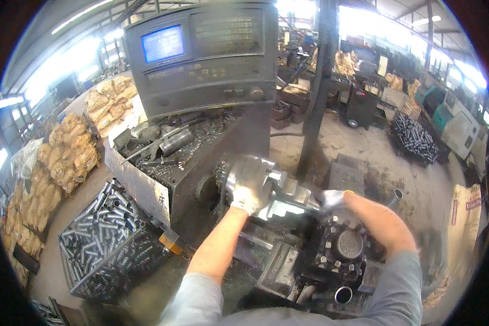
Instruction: The person repeatedly loads cylindrical metal blanks into a lathe chuck, operates the machine controls, and removes finished metal parts. The person places the finished parts into a nearby wire basket. The task is performed continuously in a repetitive cycle.
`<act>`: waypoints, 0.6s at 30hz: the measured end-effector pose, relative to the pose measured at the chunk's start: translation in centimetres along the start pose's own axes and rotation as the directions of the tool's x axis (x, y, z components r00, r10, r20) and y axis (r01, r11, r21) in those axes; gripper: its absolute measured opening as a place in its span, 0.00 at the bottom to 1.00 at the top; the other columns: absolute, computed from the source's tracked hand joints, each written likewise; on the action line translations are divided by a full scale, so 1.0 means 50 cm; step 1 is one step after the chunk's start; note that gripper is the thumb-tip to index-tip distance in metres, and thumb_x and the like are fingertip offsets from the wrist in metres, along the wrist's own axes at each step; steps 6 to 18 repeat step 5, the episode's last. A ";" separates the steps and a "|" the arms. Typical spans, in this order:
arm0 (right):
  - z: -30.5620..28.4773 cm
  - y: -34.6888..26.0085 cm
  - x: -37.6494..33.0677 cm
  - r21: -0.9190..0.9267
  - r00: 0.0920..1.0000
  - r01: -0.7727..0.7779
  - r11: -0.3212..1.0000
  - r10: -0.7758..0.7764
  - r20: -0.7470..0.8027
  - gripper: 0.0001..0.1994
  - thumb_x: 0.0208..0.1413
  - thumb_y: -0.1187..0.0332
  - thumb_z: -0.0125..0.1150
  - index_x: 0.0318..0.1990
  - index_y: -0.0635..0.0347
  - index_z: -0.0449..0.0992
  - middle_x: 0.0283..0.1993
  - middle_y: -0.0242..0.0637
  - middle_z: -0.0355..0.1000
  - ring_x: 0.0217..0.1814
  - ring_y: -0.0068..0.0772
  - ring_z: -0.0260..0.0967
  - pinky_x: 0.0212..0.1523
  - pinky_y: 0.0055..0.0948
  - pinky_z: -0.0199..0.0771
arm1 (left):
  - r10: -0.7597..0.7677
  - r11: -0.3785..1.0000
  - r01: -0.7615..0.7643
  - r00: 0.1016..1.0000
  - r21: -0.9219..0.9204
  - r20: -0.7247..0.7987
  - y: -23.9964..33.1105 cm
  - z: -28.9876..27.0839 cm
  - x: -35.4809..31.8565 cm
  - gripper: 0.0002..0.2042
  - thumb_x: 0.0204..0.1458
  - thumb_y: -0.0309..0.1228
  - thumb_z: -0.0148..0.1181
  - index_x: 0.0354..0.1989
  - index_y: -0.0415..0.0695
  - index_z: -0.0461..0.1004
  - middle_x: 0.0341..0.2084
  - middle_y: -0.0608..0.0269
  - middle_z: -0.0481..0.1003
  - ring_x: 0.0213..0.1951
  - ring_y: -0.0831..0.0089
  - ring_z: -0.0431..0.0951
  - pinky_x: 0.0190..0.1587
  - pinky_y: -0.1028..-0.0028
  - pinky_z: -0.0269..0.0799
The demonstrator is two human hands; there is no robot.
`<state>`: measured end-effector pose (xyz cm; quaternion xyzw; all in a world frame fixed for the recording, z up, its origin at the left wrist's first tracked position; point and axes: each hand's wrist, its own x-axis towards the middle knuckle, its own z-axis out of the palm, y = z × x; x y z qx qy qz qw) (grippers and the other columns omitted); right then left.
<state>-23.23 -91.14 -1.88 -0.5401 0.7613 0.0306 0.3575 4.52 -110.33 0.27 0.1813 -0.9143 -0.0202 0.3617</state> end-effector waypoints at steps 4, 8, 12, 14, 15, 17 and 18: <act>-0.028 0.057 0.072 0.142 0.978 -0.030 0.989 -0.001 0.210 0.20 0.54 0.52 0.76 0.46 0.58 0.87 0.43 0.44 0.85 0.43 0.34 0.82 0.49 0.42 0.85 | 0.008 1.000 -0.008 0.999 0.012 -0.049 -0.014 0.030 -0.013 0.31 0.49 0.34 0.69 0.64 0.39 0.72 0.65 0.45 0.70 0.72 0.46 0.63 0.78 0.48 0.50; 0.003 0.041 0.109 -0.082 0.999 0.034 0.996 -0.035 -0.018 0.24 0.55 0.45 0.74 0.49 0.54 0.87 0.43 0.45 0.85 0.45 0.40 0.83 0.51 0.51 0.84 | 0.025 1.000 -0.025 0.999 -0.006 -0.042 -0.021 0.036 -0.015 0.32 0.49 0.36 0.70 0.64 0.39 0.72 0.66 0.46 0.70 0.73 0.46 0.62 0.78 0.49 0.49; 0.003 0.041 0.109 -0.082 0.999 0.034 0.996 -0.035 -0.018 0.24 0.55 0.45 0.74 0.49 0.54 0.87 0.43 0.45 0.85 0.45 0.40 0.83 0.51 0.51 0.84 | 0.025 1.000 -0.025 0.999 -0.006 -0.042 -0.021 0.036 -0.015 0.32 0.49 0.36 0.70 0.64 0.39 0.72 0.66 0.46 0.70 0.73 0.46 0.62 0.78 0.49 0.49; 0.003 0.041 0.109 -0.082 0.999 0.034 0.996 -0.035 -0.018 0.24 0.55 0.45 0.74 0.49 0.54 0.87 0.43 0.45 0.85 0.45 0.40 0.83 0.51 0.51 0.84 | 0.025 1.000 -0.025 0.999 -0.006 -0.042 -0.021 0.036 -0.015 0.32 0.49 0.36 0.70 0.64 0.39 0.72 0.66 0.46 0.70 0.73 0.46 0.62 0.78 0.49 0.49; 0.003 0.041 0.109 -0.082 0.999 0.034 0.996 -0.035 -0.018 0.24 0.55 0.45 0.74 0.49 0.54 0.87 0.43 0.45 0.85 0.45 0.40 0.83 0.51 0.51 0.84 | 0.025 1.000 -0.025 0.999 -0.006 -0.042 -0.021 0.036 -0.015 0.32 0.49 0.36 0.70 0.64 0.39 0.72 0.66 0.46 0.70 0.73 0.46 0.62 0.78 0.49 0.49; 0.003 0.041 0.109 -0.082 0.999 0.034 0.996 -0.035 -0.018 0.24 0.55 0.45 0.74 0.49 0.54 0.87 0.43 0.45 0.85 0.45 0.40 0.83 0.51 0.51 0.84 | 0.025 1.000 -0.025 0.999 -0.006 -0.042 -0.021 0.036 -0.015 0.32 0.49 0.36 0.70 0.64 0.39 0.72 0.66 0.46 0.70 0.73 0.46 0.62 0.78 0.49 0.49; 0.003 0.041 0.109 -0.082 0.999 0.034 0.996 -0.035 -0.018 0.24 0.55 0.45 0.74 0.49 0.54 0.87 0.43 0.45 0.85 0.45 0.40 0.83 0.51 0.51 0.84 | 0.025 1.000 -0.025 0.999 -0.006 -0.042 -0.021 0.036 -0.015 0.32 0.49 0.36 0.70 0.64 0.39 0.72 0.66 0.46 0.70 0.73 0.46 0.62 0.78 0.49 0.49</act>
